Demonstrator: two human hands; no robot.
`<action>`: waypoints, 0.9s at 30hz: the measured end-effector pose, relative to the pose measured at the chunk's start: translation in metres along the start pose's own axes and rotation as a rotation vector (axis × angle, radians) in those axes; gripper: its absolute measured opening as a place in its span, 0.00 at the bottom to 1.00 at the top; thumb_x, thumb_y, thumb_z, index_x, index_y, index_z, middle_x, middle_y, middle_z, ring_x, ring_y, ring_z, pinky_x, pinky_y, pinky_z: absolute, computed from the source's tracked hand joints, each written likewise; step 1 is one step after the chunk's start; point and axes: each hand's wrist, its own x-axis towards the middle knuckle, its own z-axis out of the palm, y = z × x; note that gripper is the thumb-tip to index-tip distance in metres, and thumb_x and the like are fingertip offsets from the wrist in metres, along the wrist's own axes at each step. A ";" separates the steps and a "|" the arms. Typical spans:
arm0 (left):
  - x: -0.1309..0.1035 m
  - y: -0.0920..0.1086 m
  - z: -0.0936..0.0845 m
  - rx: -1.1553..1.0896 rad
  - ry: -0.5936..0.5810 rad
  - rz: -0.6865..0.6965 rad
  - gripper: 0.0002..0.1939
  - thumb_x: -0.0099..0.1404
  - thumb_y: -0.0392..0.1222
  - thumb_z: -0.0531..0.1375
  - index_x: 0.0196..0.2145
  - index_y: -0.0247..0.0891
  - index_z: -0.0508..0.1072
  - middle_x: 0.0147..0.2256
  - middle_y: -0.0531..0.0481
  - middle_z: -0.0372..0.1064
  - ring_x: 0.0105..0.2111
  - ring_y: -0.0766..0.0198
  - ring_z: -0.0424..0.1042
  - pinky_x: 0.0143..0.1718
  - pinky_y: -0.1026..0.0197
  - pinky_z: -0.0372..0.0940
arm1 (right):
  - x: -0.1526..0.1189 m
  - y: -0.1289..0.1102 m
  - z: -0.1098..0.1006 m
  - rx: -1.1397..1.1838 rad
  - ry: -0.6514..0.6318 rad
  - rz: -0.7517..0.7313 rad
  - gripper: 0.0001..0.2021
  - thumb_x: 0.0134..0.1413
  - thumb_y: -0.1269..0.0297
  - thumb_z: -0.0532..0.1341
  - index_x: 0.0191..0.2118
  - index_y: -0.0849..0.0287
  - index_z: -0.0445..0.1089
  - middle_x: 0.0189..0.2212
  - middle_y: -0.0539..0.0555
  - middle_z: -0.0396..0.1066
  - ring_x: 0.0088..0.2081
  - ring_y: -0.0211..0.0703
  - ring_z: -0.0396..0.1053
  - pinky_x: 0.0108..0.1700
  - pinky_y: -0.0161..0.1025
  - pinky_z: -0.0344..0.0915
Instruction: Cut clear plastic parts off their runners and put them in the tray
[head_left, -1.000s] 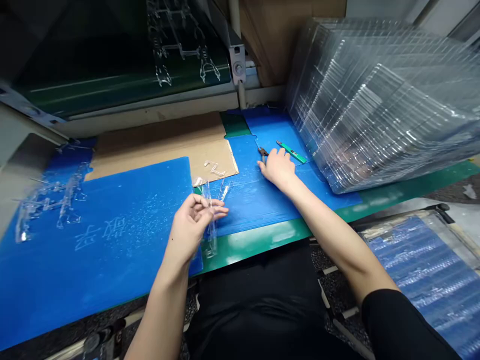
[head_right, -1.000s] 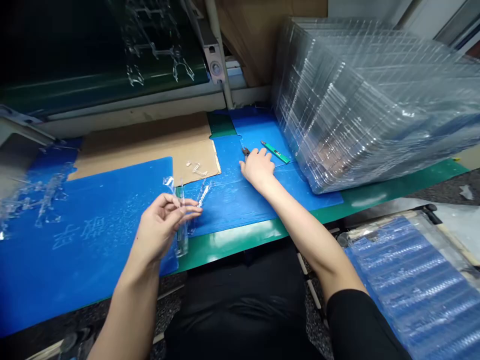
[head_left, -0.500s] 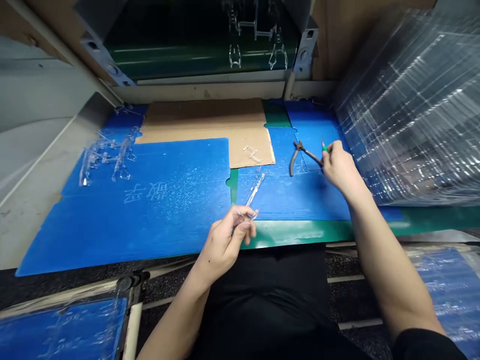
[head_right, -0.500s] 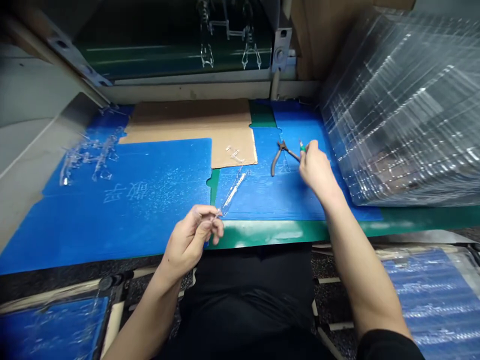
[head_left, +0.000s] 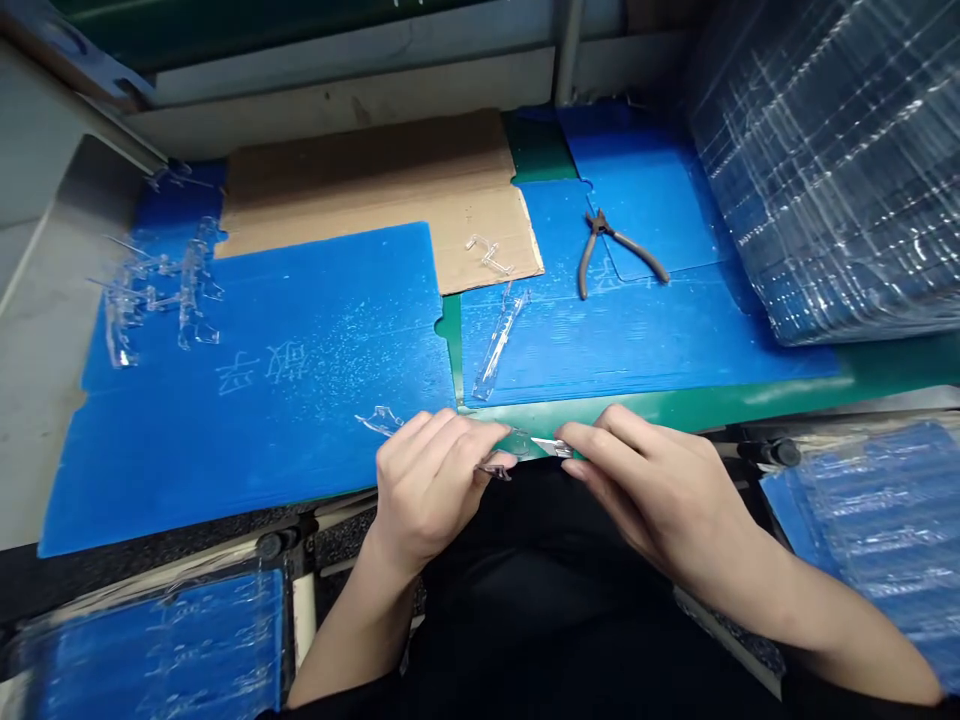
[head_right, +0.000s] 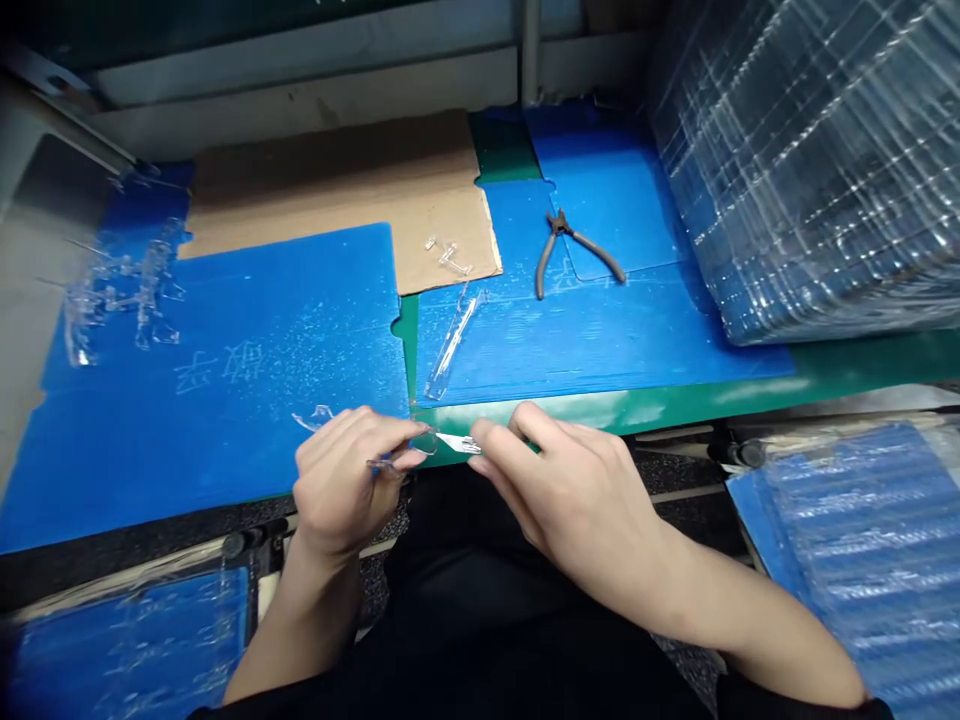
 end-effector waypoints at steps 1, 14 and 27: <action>0.000 0.000 0.000 0.007 0.002 0.003 0.06 0.79 0.42 0.62 0.50 0.40 0.77 0.35 0.46 0.80 0.32 0.59 0.73 0.36 0.55 0.57 | -0.001 0.000 0.000 -0.019 0.001 -0.004 0.17 0.83 0.59 0.49 0.52 0.56 0.75 0.34 0.54 0.72 0.29 0.41 0.67 0.31 0.39 0.60; -0.003 0.005 -0.001 -0.007 -0.032 -0.016 0.06 0.79 0.40 0.62 0.50 0.42 0.77 0.36 0.47 0.81 0.32 0.60 0.74 0.34 0.55 0.56 | -0.006 0.003 -0.001 -0.062 -0.004 0.001 0.18 0.82 0.58 0.50 0.54 0.54 0.77 0.33 0.54 0.73 0.27 0.40 0.66 0.28 0.40 0.58; -0.001 0.032 0.008 -0.927 -0.149 -0.440 0.19 0.84 0.55 0.50 0.50 0.42 0.75 0.36 0.47 0.73 0.32 0.62 0.70 0.35 0.58 0.63 | -0.003 0.017 0.012 0.349 0.049 -0.008 0.17 0.81 0.67 0.53 0.68 0.56 0.66 0.47 0.58 0.76 0.45 0.46 0.74 0.48 0.42 0.70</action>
